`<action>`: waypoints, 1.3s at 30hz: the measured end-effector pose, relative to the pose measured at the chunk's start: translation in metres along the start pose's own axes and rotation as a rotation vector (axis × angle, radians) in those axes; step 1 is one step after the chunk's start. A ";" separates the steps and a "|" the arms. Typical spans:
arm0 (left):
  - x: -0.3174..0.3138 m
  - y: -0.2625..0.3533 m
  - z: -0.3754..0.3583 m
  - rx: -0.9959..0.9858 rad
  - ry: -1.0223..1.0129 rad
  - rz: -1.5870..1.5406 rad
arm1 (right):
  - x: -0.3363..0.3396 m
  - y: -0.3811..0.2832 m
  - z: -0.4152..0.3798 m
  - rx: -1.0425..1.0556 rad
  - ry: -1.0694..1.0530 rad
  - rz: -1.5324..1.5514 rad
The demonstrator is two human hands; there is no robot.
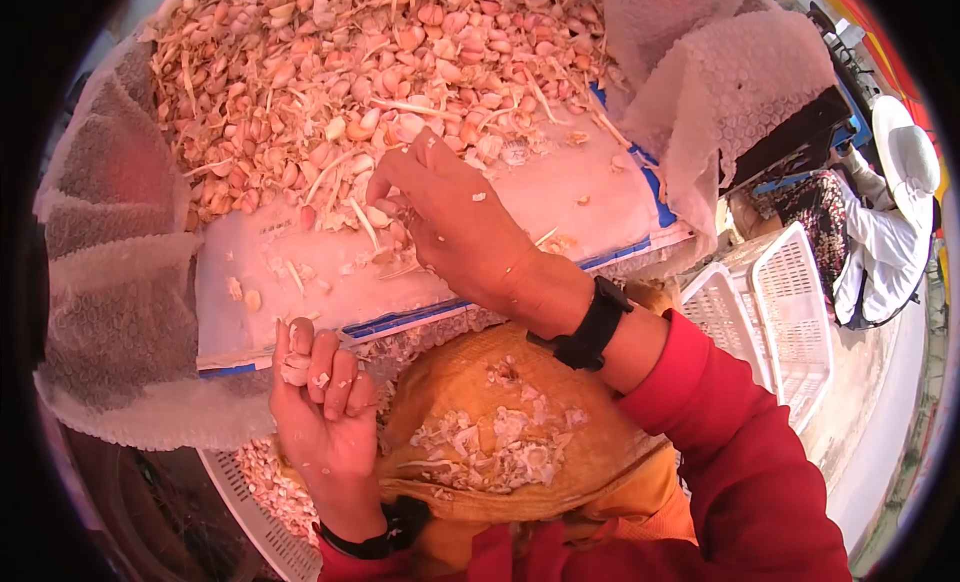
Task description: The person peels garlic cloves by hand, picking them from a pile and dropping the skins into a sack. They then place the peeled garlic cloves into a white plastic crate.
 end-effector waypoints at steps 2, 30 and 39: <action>0.000 0.006 -0.001 -0.021 -0.013 0.044 | 0.011 0.009 0.002 -0.118 -0.007 -0.006; -0.025 -0.030 -0.015 0.128 -0.102 0.329 | 0.017 -0.068 -0.024 0.164 -0.141 0.020; -0.090 -0.022 -0.059 0.225 -0.791 0.138 | 0.033 -0.028 -0.031 -0.361 0.095 0.870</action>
Point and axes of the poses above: each hand's wrist, its own z-axis towards the middle knuckle, its own x-axis out of the back of the hand, y = z × x, the point moved 8 cm from there along z, towards the middle knuckle, and after that the axes turned 1 degree about -x, right-handed, at the moved point
